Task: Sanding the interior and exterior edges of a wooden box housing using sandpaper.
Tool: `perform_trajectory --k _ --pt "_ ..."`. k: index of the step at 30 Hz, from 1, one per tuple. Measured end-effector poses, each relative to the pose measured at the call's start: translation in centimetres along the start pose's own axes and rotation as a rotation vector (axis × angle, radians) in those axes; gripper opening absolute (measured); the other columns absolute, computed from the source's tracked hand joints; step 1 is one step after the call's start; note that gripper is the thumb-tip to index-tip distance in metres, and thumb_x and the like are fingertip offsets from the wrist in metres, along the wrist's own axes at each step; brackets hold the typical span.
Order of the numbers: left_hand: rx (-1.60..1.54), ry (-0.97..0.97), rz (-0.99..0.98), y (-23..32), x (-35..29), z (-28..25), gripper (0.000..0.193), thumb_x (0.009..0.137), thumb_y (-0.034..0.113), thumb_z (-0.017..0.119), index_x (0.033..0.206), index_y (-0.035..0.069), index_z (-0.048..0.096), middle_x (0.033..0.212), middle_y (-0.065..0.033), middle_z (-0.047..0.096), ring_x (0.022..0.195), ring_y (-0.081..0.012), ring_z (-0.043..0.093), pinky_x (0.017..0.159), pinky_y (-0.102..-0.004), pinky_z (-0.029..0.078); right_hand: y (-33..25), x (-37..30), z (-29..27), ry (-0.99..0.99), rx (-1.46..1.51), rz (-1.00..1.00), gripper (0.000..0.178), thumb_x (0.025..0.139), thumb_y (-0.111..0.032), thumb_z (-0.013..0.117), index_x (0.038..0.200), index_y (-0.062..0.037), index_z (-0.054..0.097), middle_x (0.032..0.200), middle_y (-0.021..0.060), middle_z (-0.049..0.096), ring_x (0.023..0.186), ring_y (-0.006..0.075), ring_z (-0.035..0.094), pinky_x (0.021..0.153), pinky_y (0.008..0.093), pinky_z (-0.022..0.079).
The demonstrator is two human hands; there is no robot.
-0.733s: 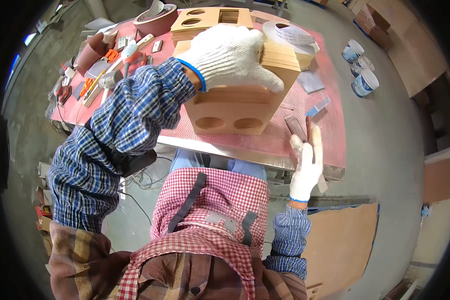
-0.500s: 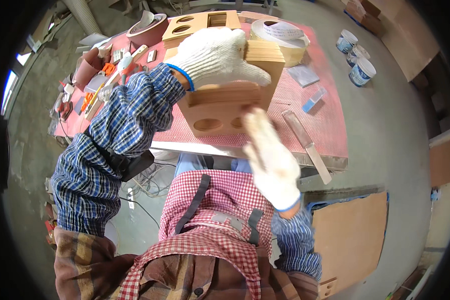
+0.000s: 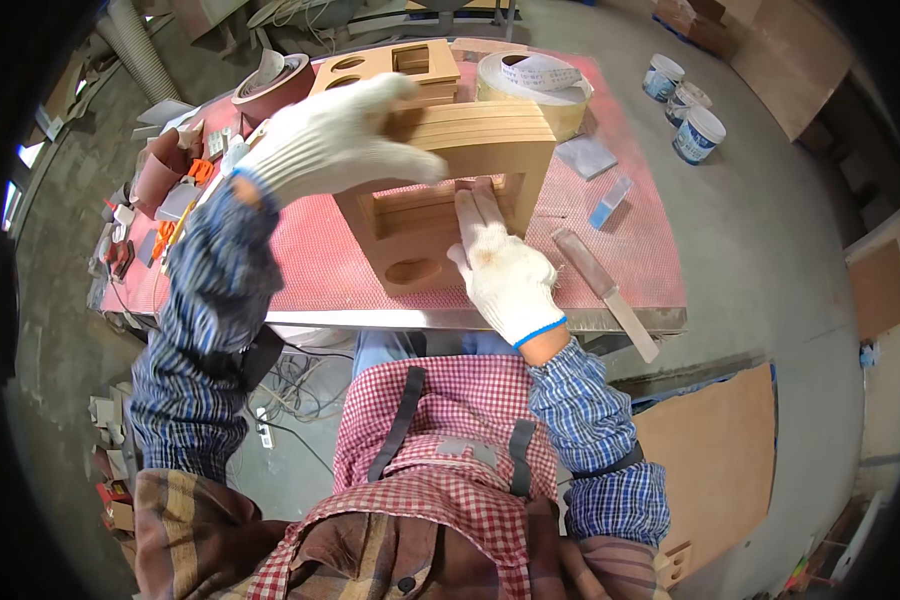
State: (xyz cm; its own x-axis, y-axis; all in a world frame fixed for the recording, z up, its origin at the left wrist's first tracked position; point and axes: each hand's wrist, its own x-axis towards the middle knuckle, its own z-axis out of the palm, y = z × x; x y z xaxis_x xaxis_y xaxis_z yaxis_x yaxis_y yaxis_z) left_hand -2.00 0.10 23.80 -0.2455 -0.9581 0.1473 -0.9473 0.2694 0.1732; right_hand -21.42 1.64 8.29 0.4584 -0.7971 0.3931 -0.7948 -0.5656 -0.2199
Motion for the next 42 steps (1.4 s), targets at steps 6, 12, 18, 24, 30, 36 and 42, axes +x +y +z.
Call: perform_trajectory --k 6,12,18,24,30,36,42 --pt "-1.112 0.511 -0.070 -6.7 -5.0 9.0 0.081 0.077 0.029 0.080 0.139 -0.002 0.039 0.132 -0.0177 0.052 0.119 -0.0241 0.052 0.099 -0.0369 0.044 -0.7 0.0 0.1 0.050 -0.097 -0.041 0.057 0.090 -0.029 0.059 0.140 -0.0089 0.042 0.145 0.0117 0.044 0.093 0.0276 0.066 0.071 0.0348 0.057" --pt "-1.249 0.776 -0.209 -2.5 -3.6 14.3 0.045 0.088 0.026 0.064 0.120 -0.001 0.049 0.109 -0.0112 0.058 0.097 -0.0182 0.054 0.089 -0.0321 0.045 -1.1 -0.2 -0.9 -0.009 -0.111 -0.006 0.055 0.092 -0.034 0.056 0.140 -0.0101 0.043 0.143 0.0124 0.046 0.090 0.0276 0.067 0.070 0.0339 0.057" --pt "-1.137 0.833 -0.207 -2.3 -3.9 15.2 0.037 0.085 0.019 0.060 0.115 -0.001 0.051 0.100 -0.0110 0.059 0.089 -0.0170 0.054 0.083 -0.0308 0.047 -2.1 -1.3 -3.1 -0.108 -0.167 0.000 0.057 0.091 -0.038 0.058 0.138 -0.0086 0.045 0.141 0.0131 0.048 0.085 0.0283 0.068 0.068 0.0348 0.056" --pt "-1.054 0.862 -0.187 -2.4 -4.2 15.6 0.033 0.085 0.014 0.058 0.113 -0.002 0.053 0.101 -0.0122 0.059 0.090 -0.0179 0.055 0.083 -0.0309 0.047 -4.2 0.2 -4.2 -0.101 -0.219 -0.007 0.055 0.084 -0.039 0.062 0.126 -0.0035 0.053 0.127 0.0124 0.056 0.088 0.0266 0.065 0.083 0.0389 0.052" --pt "-0.349 0.931 -0.029 -5.2 -4.0 19.0 0.019 0.083 0.004 0.060 0.101 0.001 0.060 0.122 -0.0248 0.052 0.097 -0.0380 0.059 0.083 -0.0409 0.050 -5.1 0.2 -0.6 0.053 -0.166 -0.190 0.056 0.080 -0.037 0.064 0.122 -0.0011 0.054 0.123 0.0149 0.055 0.121 0.0312 0.045 0.107 0.0452 0.035" --pt "-0.359 0.945 -0.035 -4.9 -4.0 18.5 0.017 0.079 0.000 0.059 0.096 0.002 0.063 0.124 -0.0273 0.052 0.103 -0.0419 0.058 0.083 -0.0439 0.051 -4.0 0.5 -0.7 0.142 0.035 -0.232 0.053 0.079 -0.030 0.068 0.121 0.0004 0.055 0.120 0.0172 0.056 0.114 0.0332 0.051 0.096 0.0438 0.044" --pt "-0.105 0.927 -0.123 -5.5 -4.5 18.9 0.029 0.080 0.002 0.056 0.109 -0.003 0.061 0.108 -0.0212 0.061 0.102 -0.0383 0.059 0.089 -0.0424 0.049 -3.5 1.0 -2.1 0.215 0.565 0.185 0.040 0.087 -0.031 0.066 0.115 -0.0023 0.061 0.103 0.0211 0.061 0.090 0.0362 0.063 0.079 0.0421 0.051"
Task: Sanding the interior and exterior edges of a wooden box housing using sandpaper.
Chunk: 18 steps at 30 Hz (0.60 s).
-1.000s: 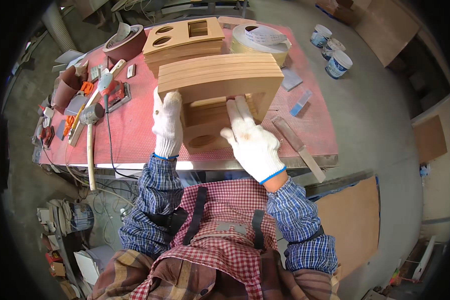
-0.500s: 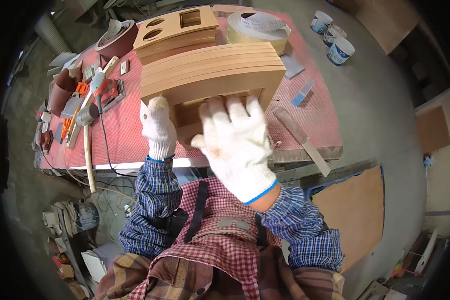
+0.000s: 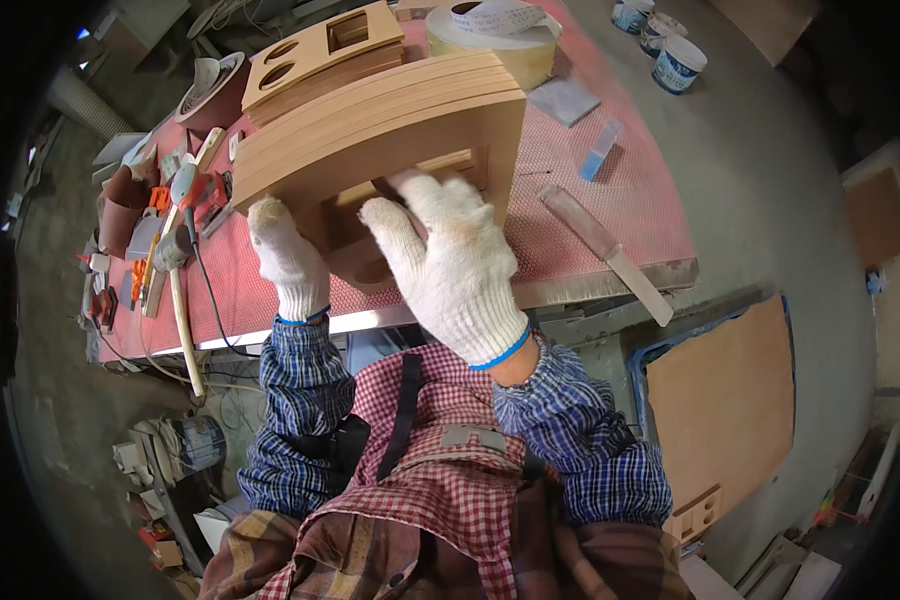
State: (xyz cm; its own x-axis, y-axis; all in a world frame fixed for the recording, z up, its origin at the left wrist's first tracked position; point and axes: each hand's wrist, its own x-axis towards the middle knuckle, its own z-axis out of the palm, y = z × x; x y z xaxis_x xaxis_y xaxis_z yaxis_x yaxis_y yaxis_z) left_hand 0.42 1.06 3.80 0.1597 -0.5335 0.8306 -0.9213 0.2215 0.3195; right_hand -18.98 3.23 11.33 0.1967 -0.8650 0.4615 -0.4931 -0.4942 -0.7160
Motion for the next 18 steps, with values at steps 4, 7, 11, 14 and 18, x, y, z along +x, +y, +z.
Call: perform_trajectory --k 4,7,11,14,18 --pt "-0.093 0.066 -0.111 -1.4 -1.1 0.6 0.034 0.083 0.002 0.055 0.116 -0.003 0.057 0.107 -0.0199 0.061 0.099 -0.0349 0.060 0.089 -0.0389 0.050 2.2 -0.6 -0.9 0.080 0.132 0.228 0.051 0.085 -0.035 0.069 0.126 -0.0082 0.056 0.087 0.0174 0.067 0.080 0.0372 0.067 0.071 0.0441 0.053" --pt "-0.297 0.113 -0.288 -0.4 -0.6 1.0 0.036 0.085 0.002 0.054 0.121 -0.003 0.053 0.109 -0.0199 0.061 0.099 -0.0343 0.061 0.088 -0.0366 0.050 3.0 -0.9 -1.8 0.113 0.166 0.285 0.050 0.086 -0.035 0.067 0.128 -0.0125 0.055 0.070 0.0140 0.068 0.070 0.0360 0.067 0.067 0.0447 0.053" --pt "-0.278 0.106 -0.216 -2.1 -1.1 1.8 0.035 0.090 0.005 0.052 0.124 -0.003 0.051 0.111 -0.0183 0.061 0.099 -0.0312 0.061 0.088 -0.0342 0.049 2.1 -0.8 -2.1 0.038 -0.294 0.212 0.041 0.090 -0.031 0.055 0.128 -0.0158 0.056 0.070 0.0155 0.066 0.067 0.0355 0.067 0.064 0.0467 0.053" --pt "-0.456 0.105 -0.377 -0.4 0.1 0.6 0.033 0.094 0.008 0.049 0.125 -0.003 0.050 0.111 -0.0161 0.061 0.099 -0.0268 0.061 0.088 -0.0327 0.049 0.3 0.2 -2.2 -0.121 0.237 0.291 0.029 0.092 -0.027 0.052 0.115 -0.0121 0.061 0.070 0.0183 0.065 0.066 0.0355 0.067 0.063 0.0470 0.054" --pt "-0.672 0.132 -0.570 0.9 0.9 0.9 0.045 0.105 0.041 0.036 0.124 0.004 0.051 0.117 -0.0075 0.055 0.107 -0.0169 0.051 0.097 -0.0330 0.040 -0.3 0.8 2.8 0.014 -0.072 0.126 0.027 0.095 -0.028 0.049 0.110 -0.0080 0.060 0.069 0.0140 0.066 0.062 0.0285 0.067 0.058 0.0414 0.054"
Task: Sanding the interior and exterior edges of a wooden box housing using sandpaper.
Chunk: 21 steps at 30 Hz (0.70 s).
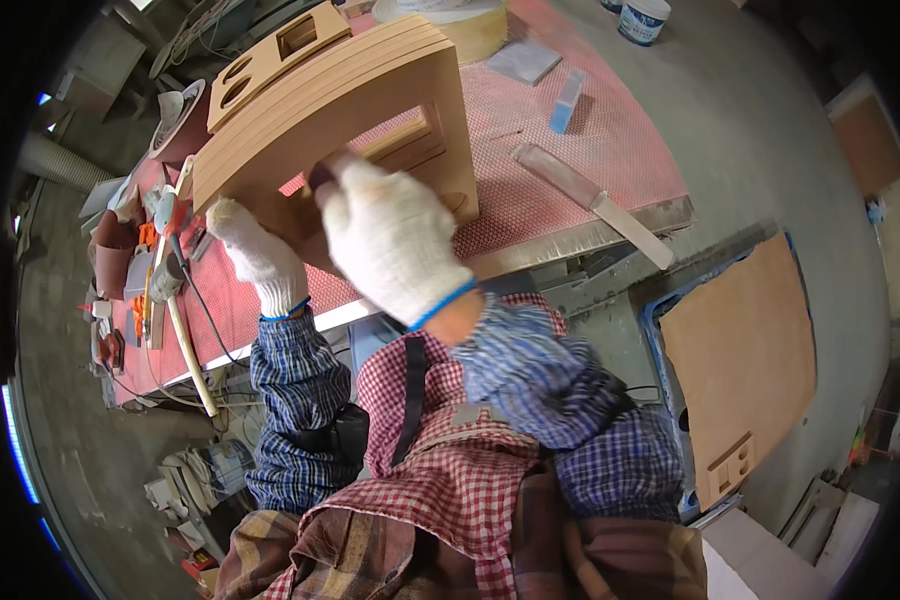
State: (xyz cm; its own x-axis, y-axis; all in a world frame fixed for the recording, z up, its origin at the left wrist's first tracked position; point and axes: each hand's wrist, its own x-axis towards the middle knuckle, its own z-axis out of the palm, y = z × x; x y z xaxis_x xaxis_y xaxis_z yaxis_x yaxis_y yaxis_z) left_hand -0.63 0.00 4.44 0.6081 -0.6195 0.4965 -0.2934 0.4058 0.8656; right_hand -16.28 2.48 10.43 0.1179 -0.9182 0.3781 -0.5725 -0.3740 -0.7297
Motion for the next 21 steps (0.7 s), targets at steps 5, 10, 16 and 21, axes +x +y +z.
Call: perform_trajectory --k 5,10,16,21 --pt "0.147 -0.075 0.120 -1.2 0.0 -1.1 0.031 0.098 0.016 0.048 0.125 0.000 0.050 0.119 -0.0150 0.056 0.102 -0.0222 0.059 0.087 -0.0311 0.049 -0.5 0.3 0.4 -0.132 -0.185 -0.094 0.028 0.094 -0.032 0.049 0.105 -0.0086 0.059 0.073 0.0155 0.068 0.069 0.0338 0.068 0.057 0.0464 0.055" --pt "-0.119 -0.018 -0.006 -0.9 0.1 -0.8 0.028 0.094 0.010 0.055 0.121 0.001 0.053 0.112 -0.0150 0.060 0.099 -0.0236 0.062 0.083 -0.0329 0.052 -2.1 -0.2 0.7 -0.217 -0.252 0.012 0.027 0.089 -0.029 0.054 0.099 -0.0064 0.064 0.074 0.0151 0.069 0.069 0.0331 0.069 0.053 0.0471 0.054" --pt "0.442 -0.023 0.309 -2.9 0.9 -2.3 0.030 0.086 0.008 0.065 0.114 0.000 0.057 0.102 -0.0132 0.065 0.086 -0.0214 0.065 0.072 -0.0305 0.055 -2.2 0.9 4.0 -0.176 -0.348 -0.142 0.023 0.081 -0.024 0.059 0.072 -0.0064 0.070 0.069 0.0136 0.068 0.064 0.0292 0.069 0.048 0.0441 0.053" --pt "0.471 -0.122 0.632 -1.7 0.4 -0.8 0.038 0.085 0.018 0.070 0.115 -0.001 0.056 0.102 -0.0141 0.065 0.087 -0.0201 0.065 0.072 -0.0310 0.055 -3.1 -1.8 1.8 -0.168 -0.378 -0.064 0.024 0.082 -0.023 0.060 0.082 -0.0020 0.070 0.067 0.0144 0.068 0.061 0.0281 0.069 0.049 0.0402 0.055"
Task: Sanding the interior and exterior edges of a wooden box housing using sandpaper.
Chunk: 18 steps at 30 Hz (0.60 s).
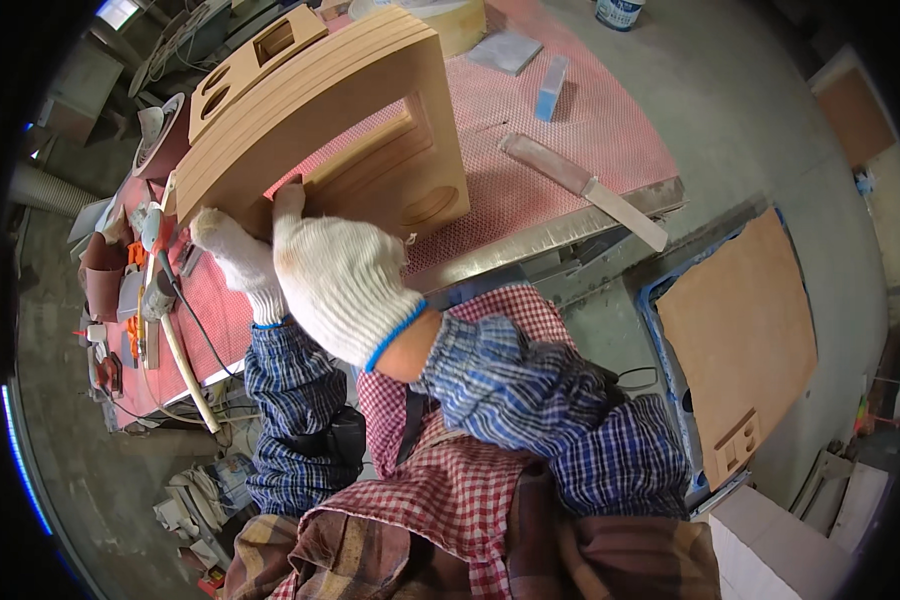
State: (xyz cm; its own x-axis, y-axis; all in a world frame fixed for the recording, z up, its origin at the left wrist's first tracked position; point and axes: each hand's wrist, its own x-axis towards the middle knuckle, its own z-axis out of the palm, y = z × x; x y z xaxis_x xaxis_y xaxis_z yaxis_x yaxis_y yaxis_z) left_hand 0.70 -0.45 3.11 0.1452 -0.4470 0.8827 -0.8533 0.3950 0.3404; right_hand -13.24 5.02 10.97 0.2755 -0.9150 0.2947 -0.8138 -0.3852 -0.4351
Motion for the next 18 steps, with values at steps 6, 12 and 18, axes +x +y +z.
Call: perform_trajectory --k 6,12,18 --pt "-0.778 0.182 -0.820 0.6 0.4 -0.2 0.031 0.103 0.028 0.044 0.119 0.002 0.052 0.113 -0.0099 0.058 0.101 -0.0154 0.057 0.087 -0.0297 0.049 0.5 4.1 1.6 -0.022 0.058 -0.134 0.024 0.083 -0.022 0.058 0.072 -0.0051 0.070 0.065 0.0150 0.066 0.059 0.0275 0.068 0.046 0.0445 0.051" --pt "-0.540 0.093 -0.625 0.9 -0.1 -0.1 0.029 0.103 0.027 0.041 0.115 0.003 0.053 0.108 -0.0075 0.058 0.097 -0.0169 0.056 0.089 -0.0310 0.047 0.3 1.2 -1.7 -0.240 0.041 -0.003 0.025 0.080 -0.020 0.066 0.093 0.0001 0.069 0.081 0.0166 0.069 0.070 0.0279 0.070 0.052 0.0450 0.055" --pt "-0.268 0.078 -0.453 -3.7 -1.8 -0.8 0.017 0.099 0.012 0.046 0.109 0.000 0.054 0.103 -0.0125 0.059 0.092 -0.0219 0.060 0.079 -0.0337 0.051 -0.5 2.4 -0.8 -0.220 -0.012 -0.123 0.024 0.085 -0.023 0.059 0.086 -0.0012 0.069 0.079 0.0172 0.070 0.069 0.0299 0.070 0.055 0.0426 0.056"
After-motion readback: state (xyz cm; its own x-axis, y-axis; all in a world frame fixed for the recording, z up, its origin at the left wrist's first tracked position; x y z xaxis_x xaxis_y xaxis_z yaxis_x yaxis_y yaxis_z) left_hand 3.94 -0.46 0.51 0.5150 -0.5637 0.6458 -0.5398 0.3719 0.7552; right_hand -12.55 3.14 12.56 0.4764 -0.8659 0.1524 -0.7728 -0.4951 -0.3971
